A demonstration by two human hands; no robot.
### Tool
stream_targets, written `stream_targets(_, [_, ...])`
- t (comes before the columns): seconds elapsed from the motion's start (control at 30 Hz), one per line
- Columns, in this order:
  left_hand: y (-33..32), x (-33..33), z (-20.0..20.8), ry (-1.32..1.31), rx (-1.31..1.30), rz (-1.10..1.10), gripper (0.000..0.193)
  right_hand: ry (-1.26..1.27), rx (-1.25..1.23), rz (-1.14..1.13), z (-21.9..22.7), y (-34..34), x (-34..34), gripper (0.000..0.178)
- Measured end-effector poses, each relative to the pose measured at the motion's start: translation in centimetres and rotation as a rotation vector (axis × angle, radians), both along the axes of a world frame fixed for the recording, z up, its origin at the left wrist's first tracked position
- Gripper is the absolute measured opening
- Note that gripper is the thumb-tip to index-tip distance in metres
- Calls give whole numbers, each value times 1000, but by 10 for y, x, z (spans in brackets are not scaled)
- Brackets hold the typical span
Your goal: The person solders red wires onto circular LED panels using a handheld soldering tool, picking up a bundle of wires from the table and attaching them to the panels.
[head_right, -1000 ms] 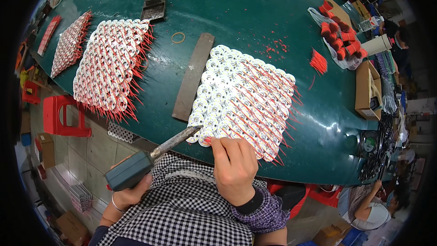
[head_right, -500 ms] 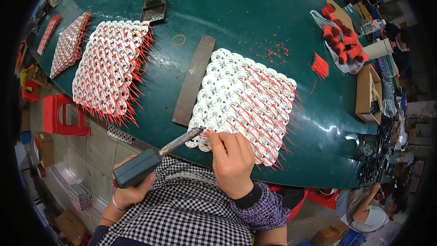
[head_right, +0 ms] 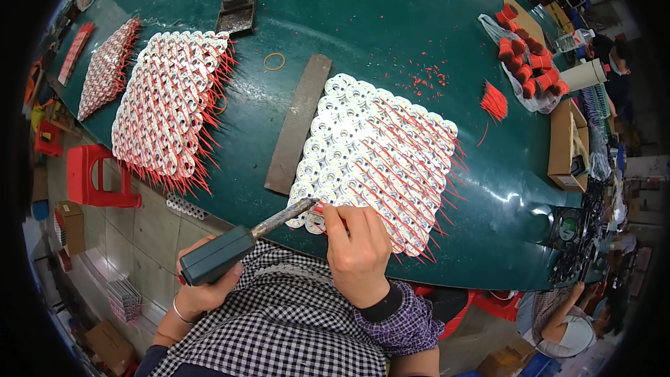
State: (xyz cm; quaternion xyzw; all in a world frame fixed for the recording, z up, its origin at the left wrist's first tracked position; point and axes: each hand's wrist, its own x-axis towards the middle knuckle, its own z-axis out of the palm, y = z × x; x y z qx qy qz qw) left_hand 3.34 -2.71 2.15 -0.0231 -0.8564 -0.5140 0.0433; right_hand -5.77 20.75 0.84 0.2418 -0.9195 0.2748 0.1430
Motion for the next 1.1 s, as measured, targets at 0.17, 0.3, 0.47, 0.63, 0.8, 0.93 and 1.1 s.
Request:
stream_targets(0.17, [0, 4, -3, -11, 23, 22, 19, 13, 13, 8, -2, 2, 0, 28])
stream_targets(0.3, [-3, 9, -2, 15, 16, 41, 21, 34, 27, 17, -3, 2, 0, 27])
stream_targets(0.47, [-2, 7, -2, 7, 30, 52, 24, 38, -5, 12, 1, 3, 0, 27])
stream_targets(0.63, [1, 3, -3, 32, 22, 57, 24, 47, -8, -11, -1, 6, -4, 25])
stream_targets(0.8, [2, -5, -1, 28, 4, -20, 23, 52, 9, -41, -4, 8, -5, 24])
stream_targets(0.93, [6, -8, -4, 20, 29, -2, 22, 43, 12, -38, -5, 8, -7, 24])
stream_targets(1.1, [5, -10, -2, -31, 26, -16, 20, -5, 4, -45, 1, 5, -7, 27])
